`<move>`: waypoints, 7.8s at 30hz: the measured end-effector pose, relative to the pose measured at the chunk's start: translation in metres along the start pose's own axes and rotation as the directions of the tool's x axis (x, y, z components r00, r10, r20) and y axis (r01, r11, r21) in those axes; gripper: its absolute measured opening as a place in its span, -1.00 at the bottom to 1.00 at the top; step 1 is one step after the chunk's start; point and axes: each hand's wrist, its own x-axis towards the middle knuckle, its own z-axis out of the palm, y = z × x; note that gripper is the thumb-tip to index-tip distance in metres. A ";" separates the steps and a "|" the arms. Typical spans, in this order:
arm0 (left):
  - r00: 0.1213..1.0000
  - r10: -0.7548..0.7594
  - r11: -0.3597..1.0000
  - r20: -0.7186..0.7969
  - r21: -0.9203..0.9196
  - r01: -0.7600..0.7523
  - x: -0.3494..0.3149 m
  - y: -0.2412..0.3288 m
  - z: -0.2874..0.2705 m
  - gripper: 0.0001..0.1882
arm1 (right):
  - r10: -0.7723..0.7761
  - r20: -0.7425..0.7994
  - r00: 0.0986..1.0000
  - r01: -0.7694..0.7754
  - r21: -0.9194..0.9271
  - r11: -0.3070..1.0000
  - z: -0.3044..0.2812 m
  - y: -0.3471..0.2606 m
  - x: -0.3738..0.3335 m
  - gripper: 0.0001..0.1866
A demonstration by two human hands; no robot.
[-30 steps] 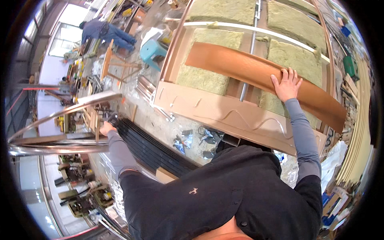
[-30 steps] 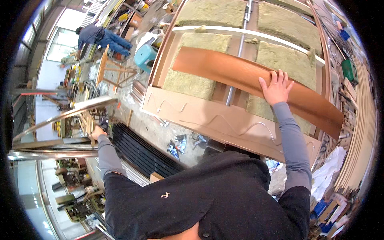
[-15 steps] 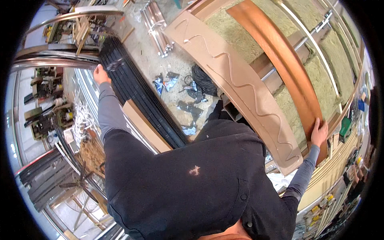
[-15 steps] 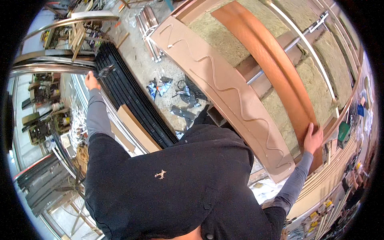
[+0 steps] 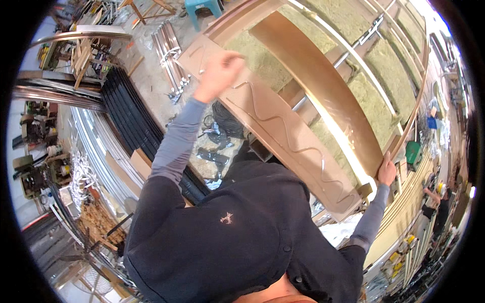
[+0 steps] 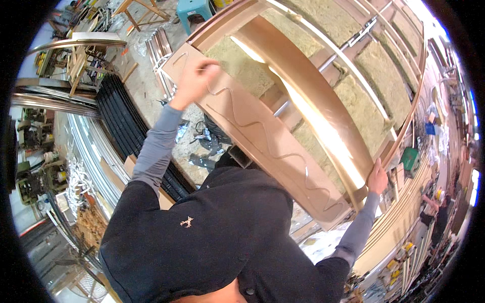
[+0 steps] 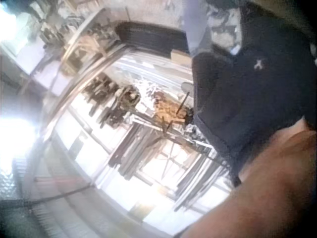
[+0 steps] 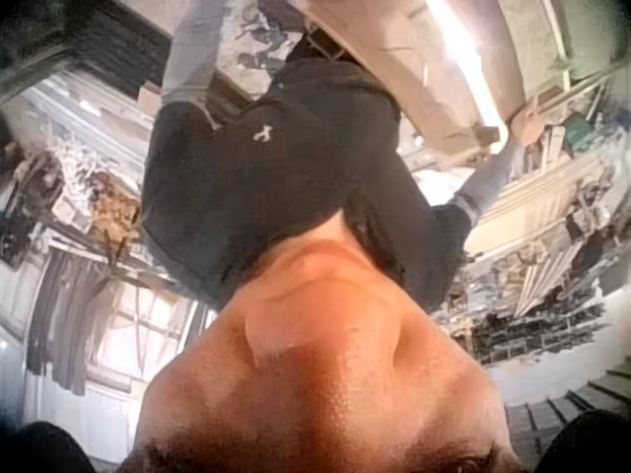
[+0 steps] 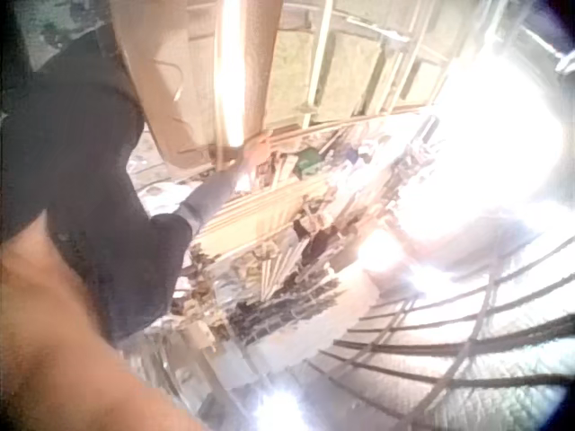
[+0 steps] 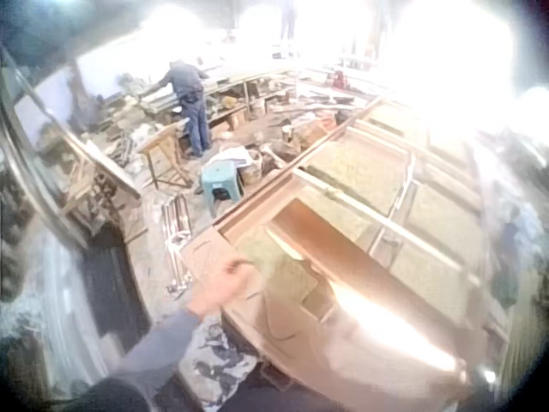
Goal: The person cuts and places green insulation panels into a wooden frame, then applies sealant along the frame edges and attaches a metal strip. The person handles insulation, sealant, and metal components in a workshop setting.
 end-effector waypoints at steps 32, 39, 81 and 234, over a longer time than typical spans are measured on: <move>0.825 -0.564 0.219 0.028 -0.959 0.182 -0.090 0.029 0.054 -0.79 | -0.279 0.108 0.954 0.186 0.517 0.836 -0.092 -0.138 -0.132 -0.36; 0.802 -0.591 0.196 0.086 -0.949 0.247 -0.092 0.001 0.048 -0.79 | -0.307 0.110 0.945 0.231 0.438 0.869 -0.108 -0.159 -0.141 -0.38; 0.587 0.358 0.781 0.726 0.112 -0.614 -0.023 0.092 0.146 -0.64 | -0.209 -0.039 0.977 0.208 0.394 0.895 -0.038 -0.159 -0.156 -0.11; 0.647 -0.697 0.618 -0.308 -0.716 0.324 -0.069 -0.140 0.016 -0.21 | -0.581 -0.330 0.744 0.661 0.240 0.711 0.023 -0.344 -0.159 -0.34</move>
